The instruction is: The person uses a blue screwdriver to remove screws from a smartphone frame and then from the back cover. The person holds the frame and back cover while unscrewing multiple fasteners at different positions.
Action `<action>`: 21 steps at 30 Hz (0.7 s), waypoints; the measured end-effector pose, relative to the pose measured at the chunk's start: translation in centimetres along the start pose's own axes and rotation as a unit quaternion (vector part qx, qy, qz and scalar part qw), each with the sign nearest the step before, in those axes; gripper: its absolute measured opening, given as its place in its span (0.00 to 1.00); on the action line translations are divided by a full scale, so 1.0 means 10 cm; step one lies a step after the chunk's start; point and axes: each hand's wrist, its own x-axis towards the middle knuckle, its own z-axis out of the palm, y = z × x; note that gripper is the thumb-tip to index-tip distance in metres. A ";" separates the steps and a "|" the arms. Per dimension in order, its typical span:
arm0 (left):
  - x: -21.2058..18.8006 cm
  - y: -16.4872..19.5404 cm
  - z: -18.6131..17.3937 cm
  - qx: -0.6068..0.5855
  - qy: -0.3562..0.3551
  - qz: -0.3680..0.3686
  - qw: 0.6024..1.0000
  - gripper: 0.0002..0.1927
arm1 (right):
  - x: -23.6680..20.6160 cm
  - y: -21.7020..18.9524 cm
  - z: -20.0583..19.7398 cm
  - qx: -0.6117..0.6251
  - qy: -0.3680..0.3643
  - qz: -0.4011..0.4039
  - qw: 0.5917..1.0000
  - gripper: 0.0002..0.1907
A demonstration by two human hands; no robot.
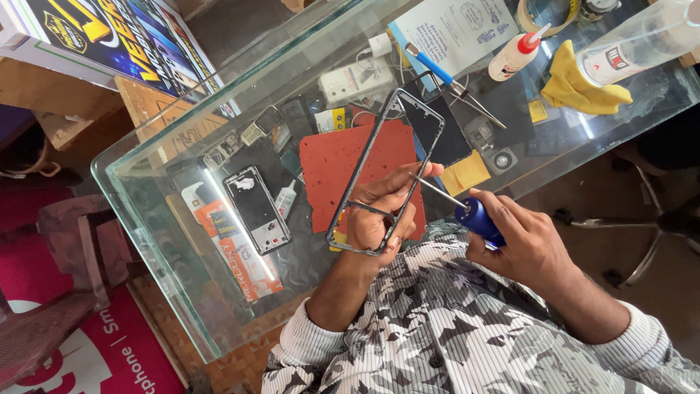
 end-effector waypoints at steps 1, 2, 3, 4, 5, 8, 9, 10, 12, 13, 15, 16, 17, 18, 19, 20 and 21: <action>0.00 -0.01 -0.01 -0.003 0.000 0.002 1.000 0.22 | -0.01 0.00 0.01 -0.001 -0.005 0.000 1.000 0.31; -0.01 -0.02 -0.01 -0.006 0.001 0.003 1.000 0.22 | -0.02 -0.01 0.02 -0.002 -0.010 0.000 1.000 0.31; -0.01 -0.03 -0.02 -0.009 0.001 0.005 1.000 0.21 | -0.03 -0.01 0.03 -0.004 -0.015 0.000 1.000 0.31; -0.01 -0.04 -0.03 -0.014 0.003 0.003 1.000 0.21 | -0.03 -0.01 0.04 -0.008 -0.014 -0.006 1.000 0.31; -0.02 -0.04 -0.04 -0.020 0.004 0.002 1.000 0.21 | -0.04 -0.01 0.05 -0.011 -0.014 -0.012 1.000 0.31; -0.04 -0.05 -0.06 -0.027 0.011 0.011 1.000 0.21 | -0.05 -0.02 0.06 -0.012 -0.040 -0.031 0.999 0.33; -0.05 -0.06 -0.06 -0.028 0.014 0.017 0.999 0.21 | -0.06 -0.02 0.06 -0.010 -0.053 -0.037 0.998 0.33; -0.06 -0.05 -0.07 -0.034 0.021 0.014 0.999 0.21 | -0.06 -0.03 0.07 -0.011 -0.056 -0.046 0.997 0.33; -0.08 -0.03 -0.09 -0.044 0.036 0.008 0.998 0.22 | -0.07 -0.06 0.10 -0.012 -0.063 -0.064 0.996 0.33; -0.09 -0.03 -0.10 -0.051 0.038 0.009 0.998 0.22 | -0.07 -0.07 0.12 -0.013 -0.061 -0.062 0.996 0.33; -0.11 -0.02 -0.10 -0.064 0.043 0.011 0.997 0.22 | -0.07 -0.09 0.15 -0.016 -0.058 -0.057 0.997 0.32; -0.12 -0.01 -0.10 -0.067 0.043 0.012 0.997 0.22 | -0.07 -0.10 0.16 -0.017 -0.059 -0.053 0.997 0.32; -0.14 0.00 -0.10 -0.070 0.044 0.012 0.997 0.23 | -0.08 -0.11 0.16 -0.018 -0.059 -0.049 0.997 0.32; -0.15 0.00 -0.10 -0.073 0.044 0.012 0.996 0.23 | -0.08 -0.12 0.17 -0.019 -0.060 -0.045 0.997 0.32; -0.16 0.01 -0.10 -0.074 0.045 0.010 0.996 0.22 | -0.09 -0.13 0.17 -0.018 -0.060 -0.044 0.997 0.32; -0.17 0.01 -0.10 -0.075 0.047 0.008 0.996 0.22 | -0.09 -0.14 0.18 -0.017 -0.059 -0.042 0.997 0.32; -0.16 0.00 -0.10 -0.076 0.047 0.006 0.996 0.22 | -0.09 -0.14 0.17 -0.017 -0.058 -0.040 0.997 0.32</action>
